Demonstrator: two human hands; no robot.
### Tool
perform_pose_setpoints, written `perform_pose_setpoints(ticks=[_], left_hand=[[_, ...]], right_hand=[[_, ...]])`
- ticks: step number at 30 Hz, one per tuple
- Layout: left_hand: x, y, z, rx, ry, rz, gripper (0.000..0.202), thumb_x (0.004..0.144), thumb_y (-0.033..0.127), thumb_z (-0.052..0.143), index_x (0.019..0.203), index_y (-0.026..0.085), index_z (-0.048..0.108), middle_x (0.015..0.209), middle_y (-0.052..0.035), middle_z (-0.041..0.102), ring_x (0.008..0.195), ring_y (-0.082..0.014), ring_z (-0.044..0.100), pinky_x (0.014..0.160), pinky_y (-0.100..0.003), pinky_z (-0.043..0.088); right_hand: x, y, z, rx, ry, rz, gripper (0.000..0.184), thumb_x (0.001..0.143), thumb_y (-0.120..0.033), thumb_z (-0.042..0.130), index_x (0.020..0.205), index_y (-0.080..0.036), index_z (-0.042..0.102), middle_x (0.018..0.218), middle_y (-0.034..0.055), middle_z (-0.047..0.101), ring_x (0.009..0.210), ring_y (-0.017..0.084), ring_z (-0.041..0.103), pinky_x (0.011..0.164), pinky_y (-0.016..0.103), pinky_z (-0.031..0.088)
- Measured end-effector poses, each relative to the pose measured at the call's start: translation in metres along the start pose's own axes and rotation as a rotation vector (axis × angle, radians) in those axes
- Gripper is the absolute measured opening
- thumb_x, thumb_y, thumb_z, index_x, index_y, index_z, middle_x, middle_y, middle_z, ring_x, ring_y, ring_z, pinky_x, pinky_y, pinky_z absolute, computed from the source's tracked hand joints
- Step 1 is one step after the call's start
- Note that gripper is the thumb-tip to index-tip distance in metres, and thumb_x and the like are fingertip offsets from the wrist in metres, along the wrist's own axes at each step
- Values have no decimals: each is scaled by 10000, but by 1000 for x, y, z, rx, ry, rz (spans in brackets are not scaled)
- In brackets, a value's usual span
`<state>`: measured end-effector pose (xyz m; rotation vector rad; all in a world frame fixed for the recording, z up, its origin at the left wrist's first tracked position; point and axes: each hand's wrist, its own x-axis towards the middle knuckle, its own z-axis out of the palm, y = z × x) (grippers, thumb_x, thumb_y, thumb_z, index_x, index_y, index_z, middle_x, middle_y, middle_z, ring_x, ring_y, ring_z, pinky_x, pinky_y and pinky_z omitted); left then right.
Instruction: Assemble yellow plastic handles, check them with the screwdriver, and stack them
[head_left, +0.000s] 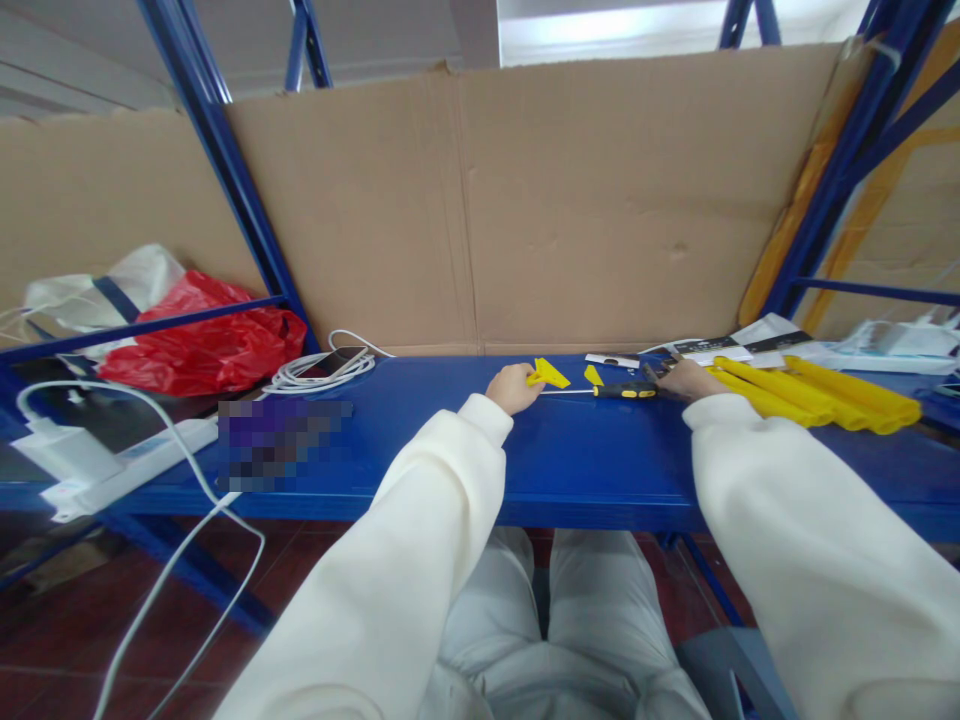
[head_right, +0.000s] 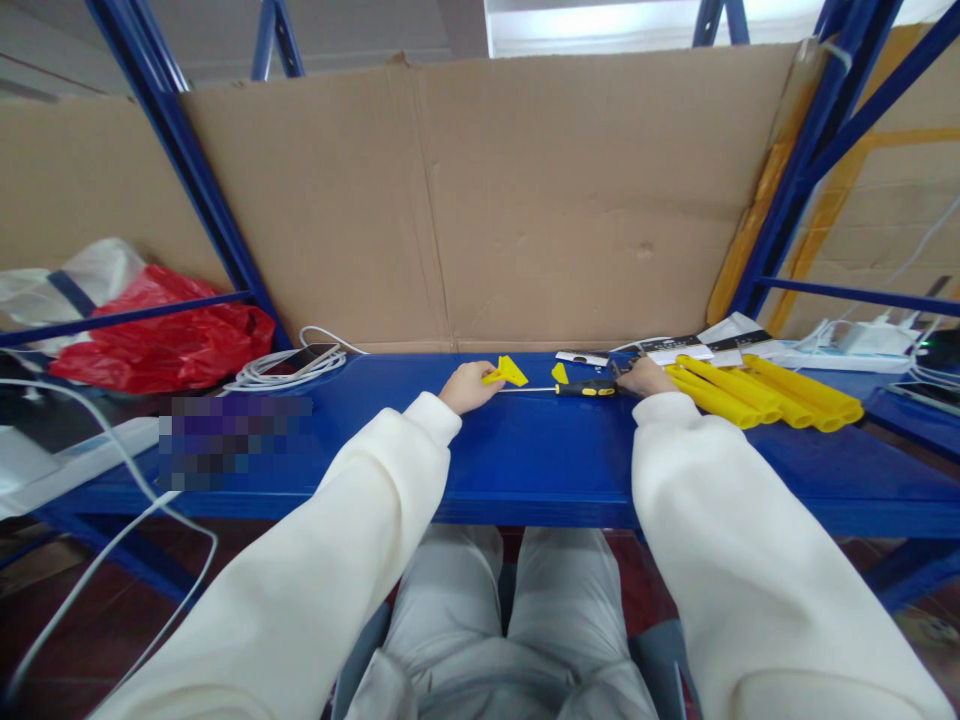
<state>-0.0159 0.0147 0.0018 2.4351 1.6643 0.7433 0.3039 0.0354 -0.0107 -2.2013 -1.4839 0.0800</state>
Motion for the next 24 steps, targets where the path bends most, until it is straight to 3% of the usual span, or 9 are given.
perform_pose_setpoints(ticks=[4,10,13,17,20,24], left_hand=[[-1,1,-1,-5,-8,-7,297,901,319,646,1147,179,739,1167,-102,750,1140,-233,680,968,-279,502],[-1,1,-3,-9,-28,4,309,906,316,642,1160,166,736,1190,-115,741,1156,-243,673,977,-286,498],[-1,1,-2,-8,-22,3,314,905,320,644,1164,166,735,1183,-118,743,1147,-239,677,968,-281,501],[-1,1,-2,0,-14,9,304,900,319,648,1149,174,743,1173,-113,747,1130,-239,685,955,-279,509],[-1,1,-2,8,-26,25,314,903,321,640,1160,172,741,1184,-113,744,1134,-244,683,962,-283,510],[-2,2,-2,8,-42,41,369,909,326,637,1233,163,708,1244,-115,722,1167,-246,666,990,-295,501]], right_hand=[[0,-1,-1,-42,-51,51,173,738,-206,701,888,-124,724,771,141,697,805,281,699,629,309,508],[-1,-4,-4,-37,31,-4,154,714,-255,729,802,-129,739,793,188,705,898,320,705,698,334,524],[-6,-9,-8,-32,72,9,116,753,-261,678,717,-157,715,737,145,693,840,288,702,672,317,514],[-19,-22,-14,86,63,-122,185,750,-245,687,585,-190,625,569,58,605,664,213,634,573,271,442],[-32,-37,-11,303,0,-251,268,735,-334,732,579,-192,566,555,24,577,567,150,542,525,250,383],[-52,-57,-2,613,-241,-367,416,672,-526,781,667,-197,527,515,-33,489,456,79,384,437,215,269]])
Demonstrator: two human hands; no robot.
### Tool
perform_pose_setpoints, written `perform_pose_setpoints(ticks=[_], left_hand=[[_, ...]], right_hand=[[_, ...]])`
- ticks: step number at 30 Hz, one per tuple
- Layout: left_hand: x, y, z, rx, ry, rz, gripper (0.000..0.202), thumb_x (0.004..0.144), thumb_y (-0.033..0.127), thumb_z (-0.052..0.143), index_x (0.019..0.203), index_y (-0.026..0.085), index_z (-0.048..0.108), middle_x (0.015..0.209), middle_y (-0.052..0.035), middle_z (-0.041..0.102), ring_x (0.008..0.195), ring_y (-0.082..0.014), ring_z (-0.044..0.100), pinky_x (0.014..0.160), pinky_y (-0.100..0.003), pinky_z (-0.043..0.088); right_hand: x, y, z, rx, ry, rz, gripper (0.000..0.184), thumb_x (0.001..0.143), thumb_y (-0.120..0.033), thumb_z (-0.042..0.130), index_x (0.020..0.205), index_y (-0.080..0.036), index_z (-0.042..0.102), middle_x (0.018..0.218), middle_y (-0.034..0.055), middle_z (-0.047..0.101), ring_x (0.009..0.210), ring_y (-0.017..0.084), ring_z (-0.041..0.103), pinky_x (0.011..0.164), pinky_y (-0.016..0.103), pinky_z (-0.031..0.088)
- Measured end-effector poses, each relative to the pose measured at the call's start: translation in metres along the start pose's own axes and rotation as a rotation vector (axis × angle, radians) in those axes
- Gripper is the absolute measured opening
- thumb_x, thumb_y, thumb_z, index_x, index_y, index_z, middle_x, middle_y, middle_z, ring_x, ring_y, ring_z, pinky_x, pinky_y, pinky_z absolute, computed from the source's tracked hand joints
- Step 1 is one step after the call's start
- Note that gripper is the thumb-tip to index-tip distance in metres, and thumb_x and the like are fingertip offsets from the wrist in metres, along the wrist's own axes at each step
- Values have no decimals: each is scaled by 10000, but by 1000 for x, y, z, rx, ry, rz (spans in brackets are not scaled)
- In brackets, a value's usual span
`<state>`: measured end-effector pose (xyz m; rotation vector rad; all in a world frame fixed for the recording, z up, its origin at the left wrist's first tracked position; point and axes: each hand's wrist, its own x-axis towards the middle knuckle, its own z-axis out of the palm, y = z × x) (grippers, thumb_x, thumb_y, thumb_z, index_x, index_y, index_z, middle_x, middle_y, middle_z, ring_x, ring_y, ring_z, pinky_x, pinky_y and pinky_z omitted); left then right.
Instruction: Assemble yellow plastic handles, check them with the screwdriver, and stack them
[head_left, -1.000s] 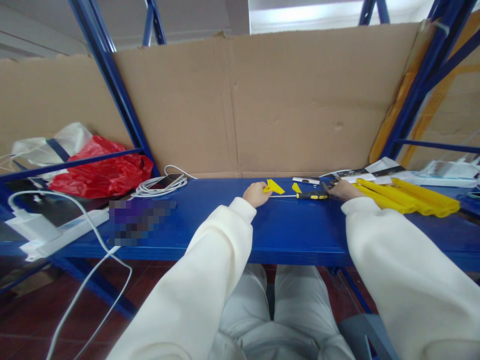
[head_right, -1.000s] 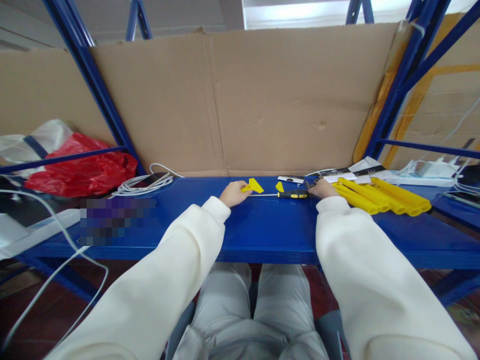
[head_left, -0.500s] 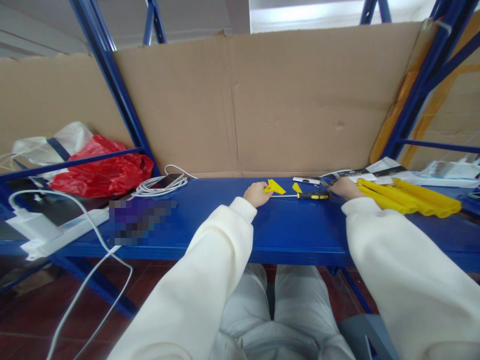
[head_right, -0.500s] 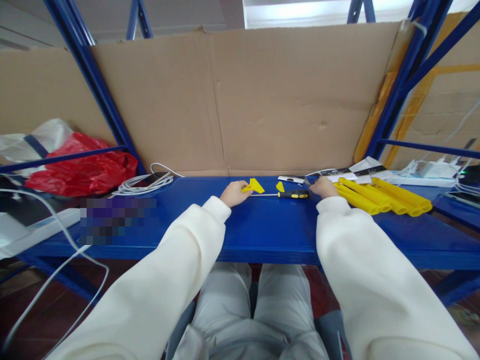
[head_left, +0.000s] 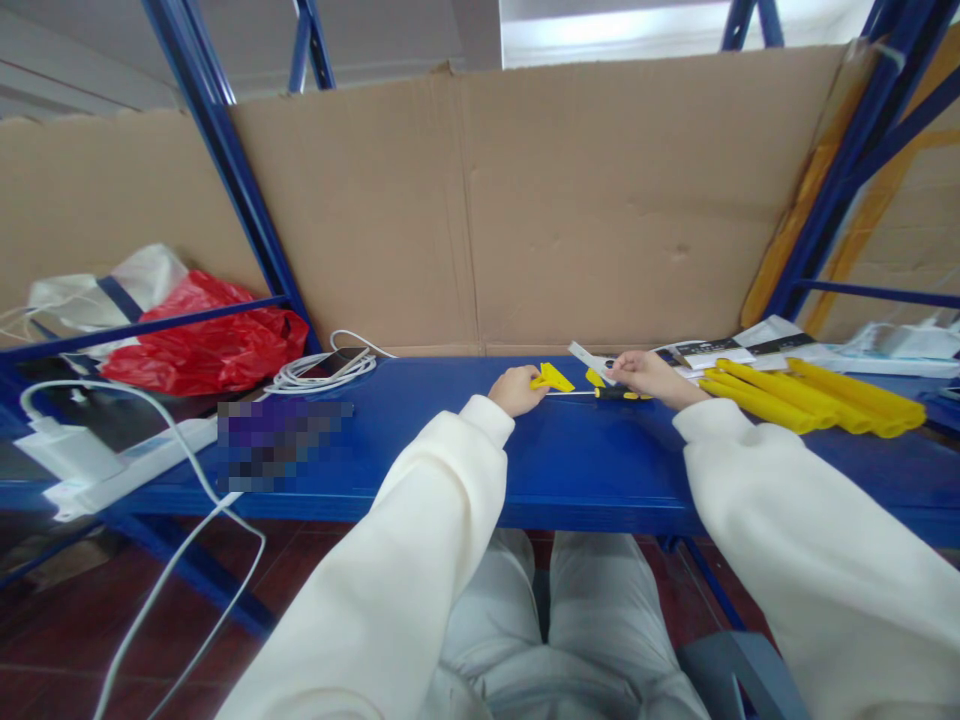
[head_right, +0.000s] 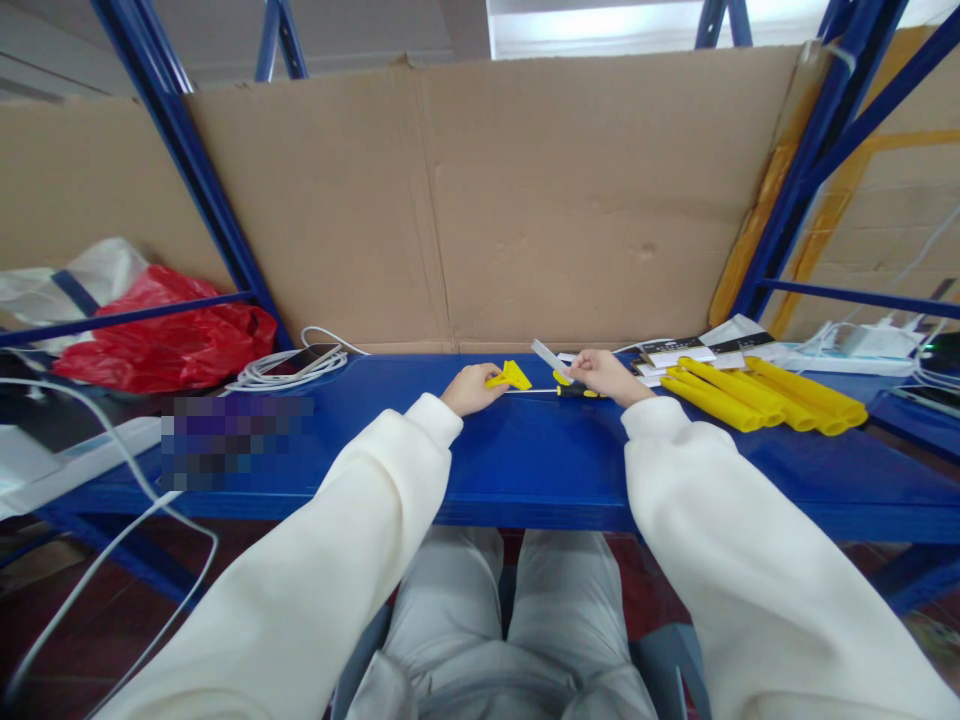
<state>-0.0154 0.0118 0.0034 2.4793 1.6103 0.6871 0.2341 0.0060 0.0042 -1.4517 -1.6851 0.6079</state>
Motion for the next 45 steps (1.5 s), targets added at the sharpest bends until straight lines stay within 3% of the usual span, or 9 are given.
perform_pose_setpoints(ticks=[6,11,23,32,45], left_hand=[[-1,1,1,-21,-17,73,480,890,335,662,1347,189,641,1198,-103,737,1098,-245,696,953,-301,521],[0,0,3,-41,-18,103,555,876,330,673,1407,188,595,1171,-94,747,1069,-234,704,942,-290,520],[0,-1,2,-41,-58,120,593,879,321,661,1445,185,547,1182,-104,739,1069,-233,702,941,-294,514],[-1,-2,1,-58,-50,117,777,864,312,662,1565,204,346,1099,-78,748,986,-222,719,863,-286,525],[-3,-2,-1,-75,-44,141,736,862,286,663,1551,258,404,1031,-39,758,943,-204,720,866,-273,518]], right_hand=[[-8,-8,18,164,-225,-12,541,576,-623,821,698,-207,498,502,-74,409,428,52,302,398,196,193],[-10,-8,21,168,-294,15,567,546,-647,825,704,-204,507,512,-74,420,432,48,302,401,195,185],[-10,-6,22,149,-332,37,531,587,-607,823,736,-206,509,494,-80,411,424,51,309,400,185,188],[-8,-1,25,145,-360,-12,538,597,-625,818,728,-211,500,483,-88,418,392,47,305,376,193,210],[-8,1,27,118,-382,23,581,557,-667,824,731,-200,527,506,-76,439,410,43,319,379,188,208]])
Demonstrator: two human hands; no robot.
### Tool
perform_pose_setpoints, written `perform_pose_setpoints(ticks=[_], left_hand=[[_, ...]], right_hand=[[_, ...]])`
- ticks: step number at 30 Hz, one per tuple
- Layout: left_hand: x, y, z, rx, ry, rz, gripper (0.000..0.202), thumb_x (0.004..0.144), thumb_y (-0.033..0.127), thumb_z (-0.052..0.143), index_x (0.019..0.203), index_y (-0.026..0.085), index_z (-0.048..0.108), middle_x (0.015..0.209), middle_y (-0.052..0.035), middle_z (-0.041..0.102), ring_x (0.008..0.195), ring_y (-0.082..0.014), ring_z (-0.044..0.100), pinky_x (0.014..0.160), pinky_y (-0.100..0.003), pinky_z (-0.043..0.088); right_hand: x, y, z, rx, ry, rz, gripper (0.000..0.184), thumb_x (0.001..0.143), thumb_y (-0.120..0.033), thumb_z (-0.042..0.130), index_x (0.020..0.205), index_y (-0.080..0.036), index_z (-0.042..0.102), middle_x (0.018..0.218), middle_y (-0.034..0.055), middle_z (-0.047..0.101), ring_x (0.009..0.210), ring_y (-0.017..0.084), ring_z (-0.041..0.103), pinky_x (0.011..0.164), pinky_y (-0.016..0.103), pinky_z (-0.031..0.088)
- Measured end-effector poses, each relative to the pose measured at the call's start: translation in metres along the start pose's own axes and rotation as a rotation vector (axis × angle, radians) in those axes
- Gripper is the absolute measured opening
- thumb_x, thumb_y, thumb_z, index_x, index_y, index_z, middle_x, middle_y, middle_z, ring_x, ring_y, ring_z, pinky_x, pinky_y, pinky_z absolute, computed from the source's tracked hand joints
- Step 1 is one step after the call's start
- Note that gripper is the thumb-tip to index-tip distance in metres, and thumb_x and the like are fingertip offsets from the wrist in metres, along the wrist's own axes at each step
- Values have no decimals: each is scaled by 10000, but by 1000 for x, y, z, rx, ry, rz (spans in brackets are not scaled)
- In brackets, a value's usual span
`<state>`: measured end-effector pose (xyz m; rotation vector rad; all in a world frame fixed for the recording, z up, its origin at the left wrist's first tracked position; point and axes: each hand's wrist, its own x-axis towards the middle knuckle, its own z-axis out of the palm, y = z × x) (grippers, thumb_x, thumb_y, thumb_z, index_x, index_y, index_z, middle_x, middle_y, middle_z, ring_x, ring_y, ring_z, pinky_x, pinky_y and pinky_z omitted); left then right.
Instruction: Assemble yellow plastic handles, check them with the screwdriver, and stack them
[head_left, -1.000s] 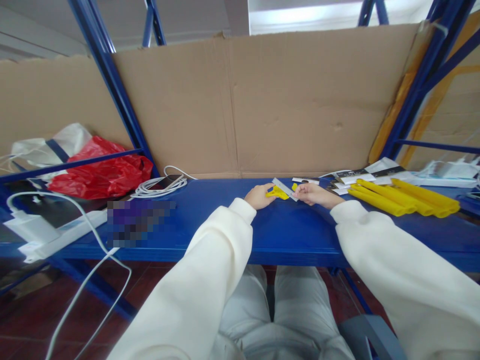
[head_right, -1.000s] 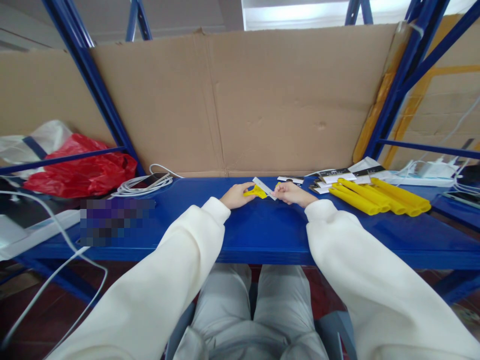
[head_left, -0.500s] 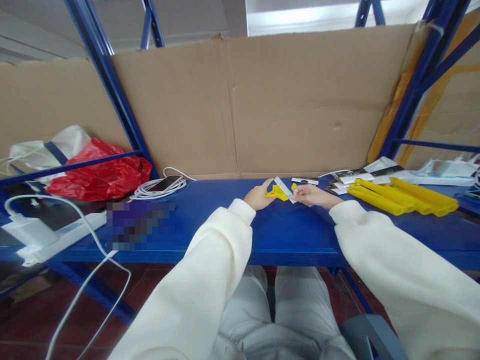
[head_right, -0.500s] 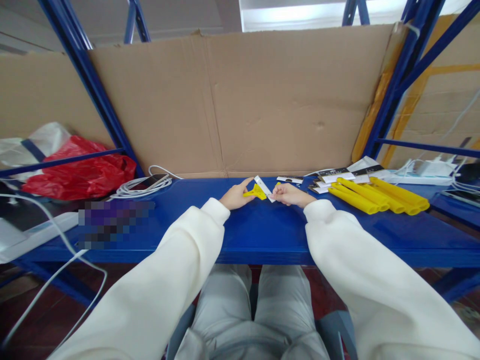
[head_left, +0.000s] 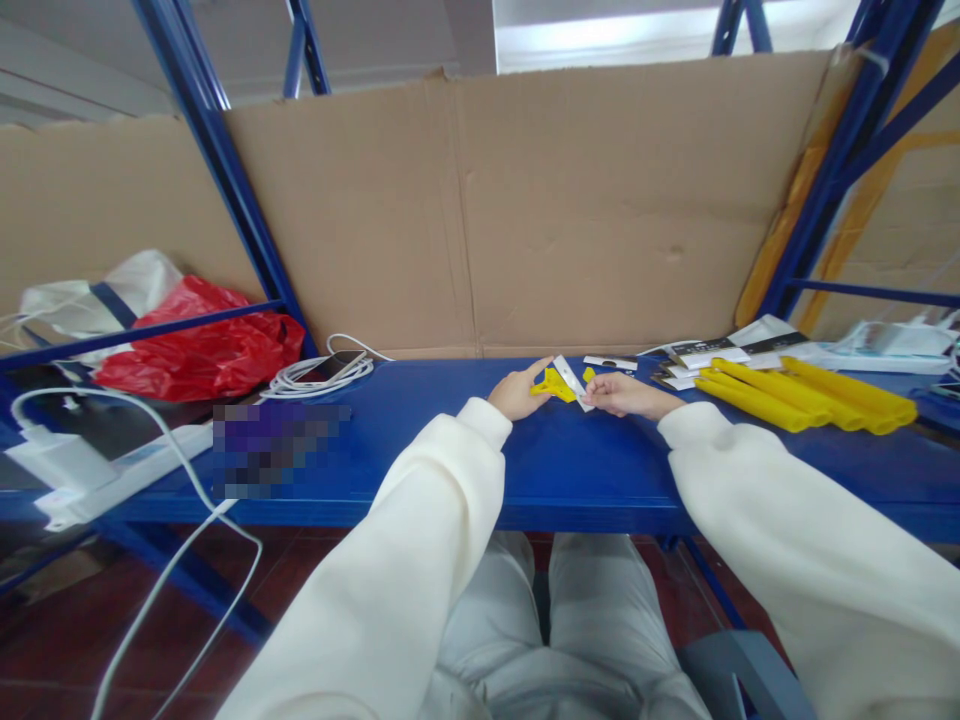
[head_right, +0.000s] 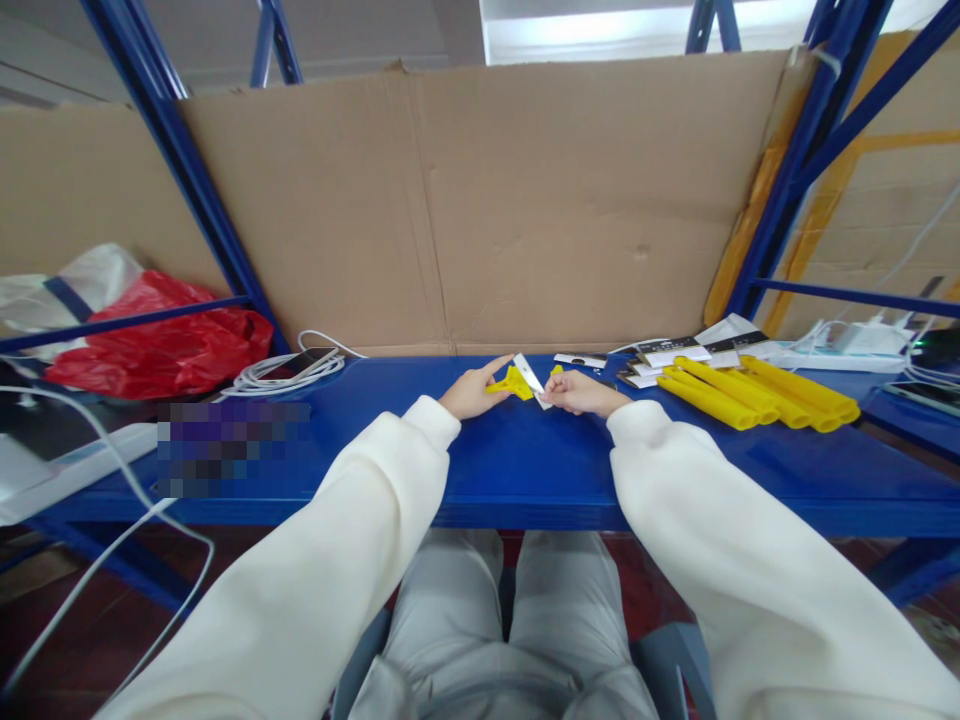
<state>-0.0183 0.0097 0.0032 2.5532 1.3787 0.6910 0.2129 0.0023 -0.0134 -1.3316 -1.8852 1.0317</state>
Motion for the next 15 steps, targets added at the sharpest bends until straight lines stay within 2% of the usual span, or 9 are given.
perform_pose_setpoints(ticks=[9,15], left_hand=[[2,0,2,-11,0,10,686,871,266,661,1525,259,455,1089,-53,757,956,-204,712,874,-279,517],[2,-2,3,-20,14,21,678,870,254,667,1518,257,468,1095,-56,758,956,-207,709,876,-288,516]], right_hand=[[-5,-10,3,-33,45,111,439,699,-547,797,753,-188,551,504,-70,411,416,47,322,396,182,210],[-7,-13,3,-48,59,131,395,742,-507,785,751,-182,561,522,-61,417,431,51,337,410,183,224]])
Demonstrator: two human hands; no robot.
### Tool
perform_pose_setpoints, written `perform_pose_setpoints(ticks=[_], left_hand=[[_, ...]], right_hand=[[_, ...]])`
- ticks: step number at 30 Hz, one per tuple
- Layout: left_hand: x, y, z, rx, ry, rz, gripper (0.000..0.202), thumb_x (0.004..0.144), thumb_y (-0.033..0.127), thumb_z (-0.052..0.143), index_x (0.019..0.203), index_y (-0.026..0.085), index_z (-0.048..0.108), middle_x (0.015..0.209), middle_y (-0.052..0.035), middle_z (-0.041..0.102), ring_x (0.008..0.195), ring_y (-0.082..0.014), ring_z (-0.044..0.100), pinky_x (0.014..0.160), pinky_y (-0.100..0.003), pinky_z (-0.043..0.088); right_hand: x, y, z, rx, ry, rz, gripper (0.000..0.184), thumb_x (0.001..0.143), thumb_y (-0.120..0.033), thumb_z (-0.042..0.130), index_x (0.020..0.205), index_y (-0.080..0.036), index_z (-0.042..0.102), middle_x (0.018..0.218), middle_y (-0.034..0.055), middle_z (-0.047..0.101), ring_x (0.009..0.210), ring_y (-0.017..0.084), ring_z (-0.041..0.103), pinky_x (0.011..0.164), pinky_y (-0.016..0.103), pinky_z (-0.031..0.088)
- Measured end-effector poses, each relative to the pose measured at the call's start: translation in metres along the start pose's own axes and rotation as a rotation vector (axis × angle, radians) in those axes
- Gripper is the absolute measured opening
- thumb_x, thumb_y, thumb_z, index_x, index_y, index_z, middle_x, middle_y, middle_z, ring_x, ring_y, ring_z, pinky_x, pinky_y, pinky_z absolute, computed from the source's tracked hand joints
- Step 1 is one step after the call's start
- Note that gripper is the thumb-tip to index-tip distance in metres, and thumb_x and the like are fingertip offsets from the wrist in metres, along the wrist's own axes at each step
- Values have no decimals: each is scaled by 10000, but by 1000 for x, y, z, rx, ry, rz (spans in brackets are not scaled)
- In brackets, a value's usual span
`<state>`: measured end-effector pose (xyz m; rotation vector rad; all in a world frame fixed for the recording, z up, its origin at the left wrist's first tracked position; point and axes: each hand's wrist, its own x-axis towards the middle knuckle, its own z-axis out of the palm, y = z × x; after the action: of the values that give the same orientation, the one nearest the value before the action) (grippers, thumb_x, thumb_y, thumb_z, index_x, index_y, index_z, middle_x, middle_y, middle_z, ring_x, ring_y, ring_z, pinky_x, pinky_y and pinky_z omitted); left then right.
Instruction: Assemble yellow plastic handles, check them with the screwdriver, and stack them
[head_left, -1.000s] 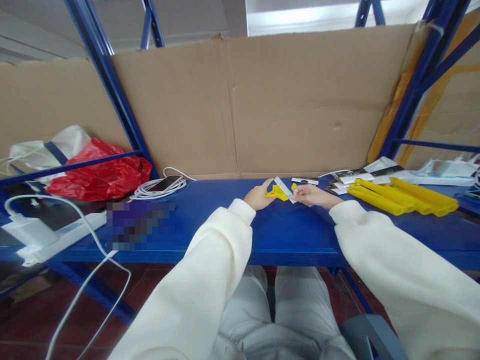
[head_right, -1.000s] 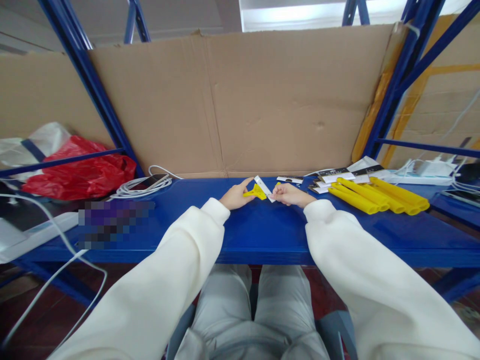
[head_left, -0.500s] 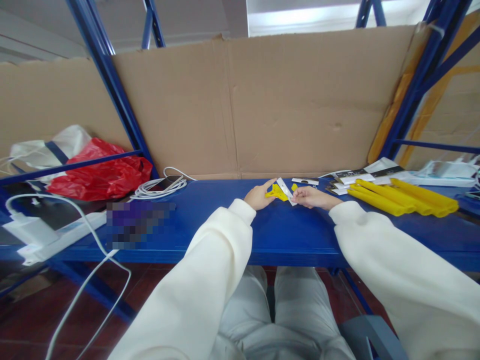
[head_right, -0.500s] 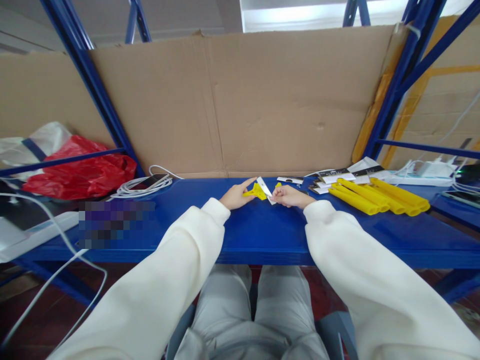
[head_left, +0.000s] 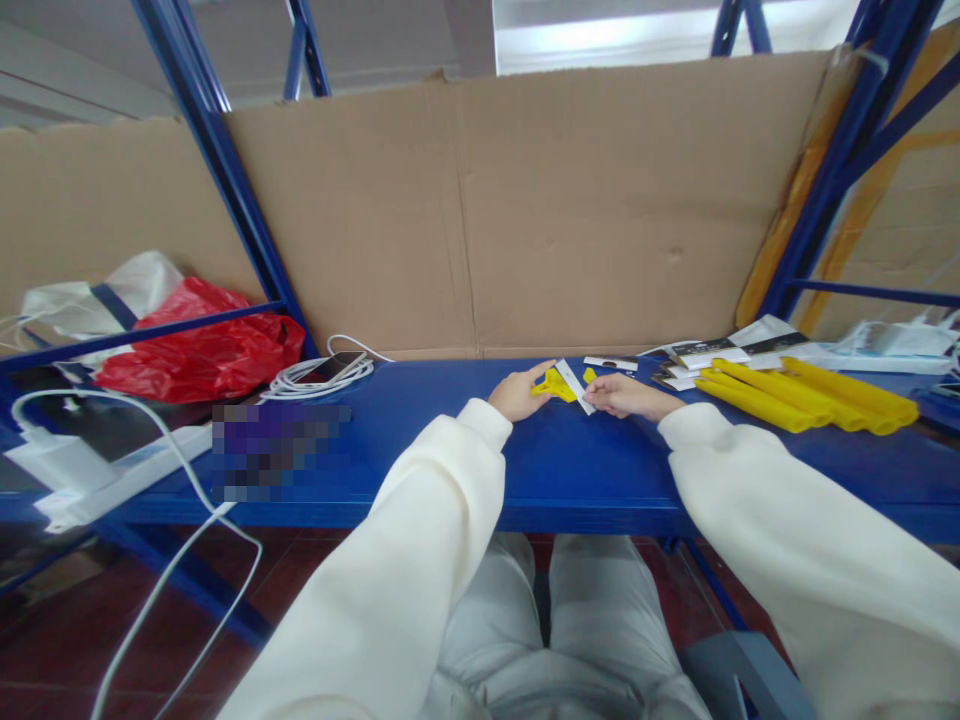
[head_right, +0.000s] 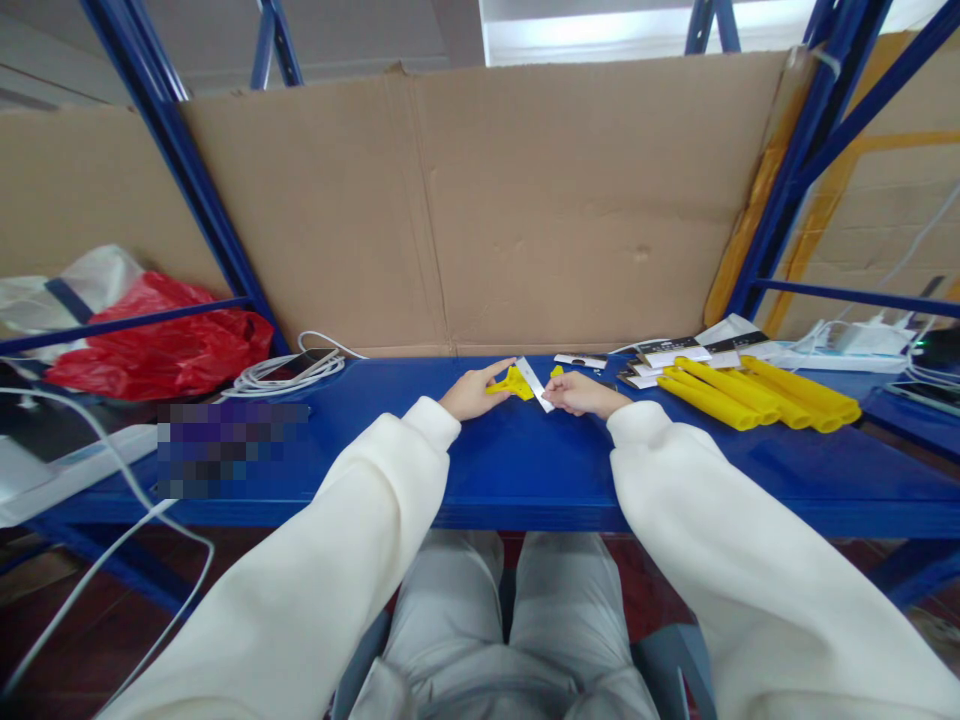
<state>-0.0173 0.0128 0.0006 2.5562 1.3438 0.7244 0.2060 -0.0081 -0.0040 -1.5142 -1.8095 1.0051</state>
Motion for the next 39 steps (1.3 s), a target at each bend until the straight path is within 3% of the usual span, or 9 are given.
perform_pose_setpoints(ticks=[13,25,35,39], left_hand=[[0,0,0,-40,21,17,655,861,207,676,1492,247,506,1147,-54,755,992,-197,706,910,-280,514],[1,-1,-1,26,-17,2,678,883,284,660,1526,224,454,1100,-81,753,966,-215,708,897,-310,518],[1,-2,0,37,5,-5,682,882,303,656,1527,218,449,1040,-69,755,943,-208,712,864,-284,519],[1,0,-1,35,-4,-13,699,874,311,667,1526,188,445,1069,-87,754,972,-217,712,883,-294,520]], right_hand=[[4,4,0,25,41,-18,390,704,-499,802,746,-179,584,507,-63,420,424,48,320,394,184,203],[4,0,2,11,80,-14,298,732,-404,773,725,-176,580,485,-68,425,406,46,335,388,180,229],[3,1,-1,273,-9,-50,416,597,-422,849,715,-183,530,501,-88,388,422,24,259,413,177,150],[2,0,-1,310,-12,-72,411,608,-400,851,710,-190,512,489,-101,339,418,24,233,411,180,138]])
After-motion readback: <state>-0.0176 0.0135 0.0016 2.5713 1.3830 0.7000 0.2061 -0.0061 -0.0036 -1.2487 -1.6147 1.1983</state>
